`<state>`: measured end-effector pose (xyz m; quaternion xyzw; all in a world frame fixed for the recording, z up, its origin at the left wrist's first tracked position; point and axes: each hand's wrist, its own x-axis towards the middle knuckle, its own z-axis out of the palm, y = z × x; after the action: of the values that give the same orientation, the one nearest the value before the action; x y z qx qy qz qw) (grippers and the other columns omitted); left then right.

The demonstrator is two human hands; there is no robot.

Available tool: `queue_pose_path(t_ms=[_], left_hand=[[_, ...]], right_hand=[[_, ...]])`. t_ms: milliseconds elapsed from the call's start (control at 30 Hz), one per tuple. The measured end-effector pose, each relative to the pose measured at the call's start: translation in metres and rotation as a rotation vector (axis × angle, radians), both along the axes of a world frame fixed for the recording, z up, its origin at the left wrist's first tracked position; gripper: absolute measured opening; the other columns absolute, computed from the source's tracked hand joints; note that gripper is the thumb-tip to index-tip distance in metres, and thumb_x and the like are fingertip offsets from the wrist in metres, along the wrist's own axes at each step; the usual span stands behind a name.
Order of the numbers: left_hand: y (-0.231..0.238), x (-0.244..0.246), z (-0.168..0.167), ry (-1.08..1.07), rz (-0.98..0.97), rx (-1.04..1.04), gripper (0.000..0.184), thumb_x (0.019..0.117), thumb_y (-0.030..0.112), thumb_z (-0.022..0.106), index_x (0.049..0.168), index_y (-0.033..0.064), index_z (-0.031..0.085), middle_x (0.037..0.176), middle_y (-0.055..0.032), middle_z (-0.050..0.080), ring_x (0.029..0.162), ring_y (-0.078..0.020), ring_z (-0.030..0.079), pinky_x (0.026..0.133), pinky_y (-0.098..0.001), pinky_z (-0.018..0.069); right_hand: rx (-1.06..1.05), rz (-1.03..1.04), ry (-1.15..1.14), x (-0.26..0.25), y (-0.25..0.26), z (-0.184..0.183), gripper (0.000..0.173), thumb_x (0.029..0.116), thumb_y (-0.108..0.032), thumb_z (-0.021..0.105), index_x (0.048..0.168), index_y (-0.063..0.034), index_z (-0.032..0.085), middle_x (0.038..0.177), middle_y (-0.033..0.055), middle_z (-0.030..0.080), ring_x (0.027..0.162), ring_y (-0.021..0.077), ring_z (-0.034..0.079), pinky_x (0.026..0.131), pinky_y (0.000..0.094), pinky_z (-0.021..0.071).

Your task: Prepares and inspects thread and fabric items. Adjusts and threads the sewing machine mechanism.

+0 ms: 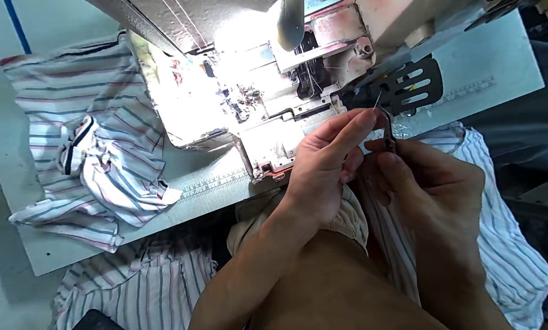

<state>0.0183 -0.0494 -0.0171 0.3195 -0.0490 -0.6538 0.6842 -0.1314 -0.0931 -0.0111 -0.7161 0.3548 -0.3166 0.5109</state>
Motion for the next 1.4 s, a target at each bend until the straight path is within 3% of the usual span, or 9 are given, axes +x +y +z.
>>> queue_pose_path(t_ms=[633, 833, 1000, 1300, 1367, 1400], left_hand=[[0.002, -0.001, -0.004, 0.023, 0.039, -0.072, 0.014, 0.1036, 0.017, 0.059, 0.105, 0.0118, 0.072, 0.096, -0.0032, 0.067, 0.051, -0.0003, 0.043, 0.045, -0.0134, 0.0374], [0.003, 0.0, -0.004, 0.037, 0.022, -0.074, 0.015, 0.1041, 0.015, 0.057, 0.103, 0.011, 0.072, 0.09, -0.0025, 0.065, 0.051, -0.001, 0.042, 0.046, -0.0141, 0.0375], [0.003, -0.001, -0.005, 0.044, 0.025, -0.078, 0.014, 0.1033, 0.014, 0.058, 0.103, 0.0097, 0.072, 0.075, -0.0005, 0.06, 0.049, -0.0017, 0.042, 0.045, -0.0148, 0.0377], [0.005, -0.002, -0.005, 0.047, 0.026, -0.087, 0.014, 0.1032, 0.014, 0.059, 0.103, 0.0096, 0.072, 0.087, -0.0033, 0.067, 0.05, -0.0004, 0.043, 0.045, -0.0137, 0.0387], [0.007, -0.001, -0.003, -0.009, 0.035, -0.065, 0.016, 0.1029, 0.013, 0.059, 0.111, 0.0102, 0.072, 0.098, -0.0045, 0.069, 0.052, -0.0005, 0.045, 0.046, -0.0142, 0.0398], [0.011, -0.001, -0.003, -0.096, 0.048, -0.051, 0.022, 0.1022, 0.01, 0.059, 0.121, 0.0105, 0.07, 0.106, -0.004, 0.069, 0.054, -0.0015, 0.048, 0.047, -0.0151, 0.0424]], right_hand=[[0.019, 0.019, -0.044, -0.002, 0.001, 0.001, 0.018, 0.1045, -0.019, 0.059, 0.117, -0.0108, 0.07, 0.08, -0.0102, 0.066, 0.057, -0.0036, 0.055, 0.049, 0.0132, 0.0486], [0.006, 0.018, -0.04, -0.002, 0.0, 0.0, 0.018, 0.1046, -0.017, 0.058, 0.116, -0.0105, 0.071, 0.081, -0.0099, 0.068, 0.057, -0.0036, 0.056, 0.049, 0.0129, 0.049], [0.007, 0.013, -0.039, -0.002, 0.001, 0.0, 0.018, 0.1042, -0.018, 0.059, 0.116, -0.0107, 0.071, 0.08, -0.0098, 0.067, 0.057, -0.0033, 0.056, 0.049, 0.0132, 0.0492], [-0.029, 0.009, -0.016, -0.004, 0.001, -0.001, 0.019, 0.1043, -0.017, 0.058, 0.115, -0.008, 0.072, 0.081, -0.0097, 0.067, 0.058, -0.0042, 0.055, 0.049, 0.0126, 0.0479], [-0.089, -0.002, 0.015, -0.005, -0.001, -0.002, 0.02, 0.1038, -0.016, 0.059, 0.116, -0.006, 0.072, 0.083, -0.0095, 0.069, 0.058, -0.0061, 0.055, 0.05, 0.0114, 0.0471], [-0.15, -0.011, 0.06, -0.005, -0.004, -0.002, 0.021, 0.1035, -0.015, 0.059, 0.116, -0.0043, 0.072, 0.084, -0.0084, 0.071, 0.059, -0.0071, 0.055, 0.05, 0.0109, 0.0473]])
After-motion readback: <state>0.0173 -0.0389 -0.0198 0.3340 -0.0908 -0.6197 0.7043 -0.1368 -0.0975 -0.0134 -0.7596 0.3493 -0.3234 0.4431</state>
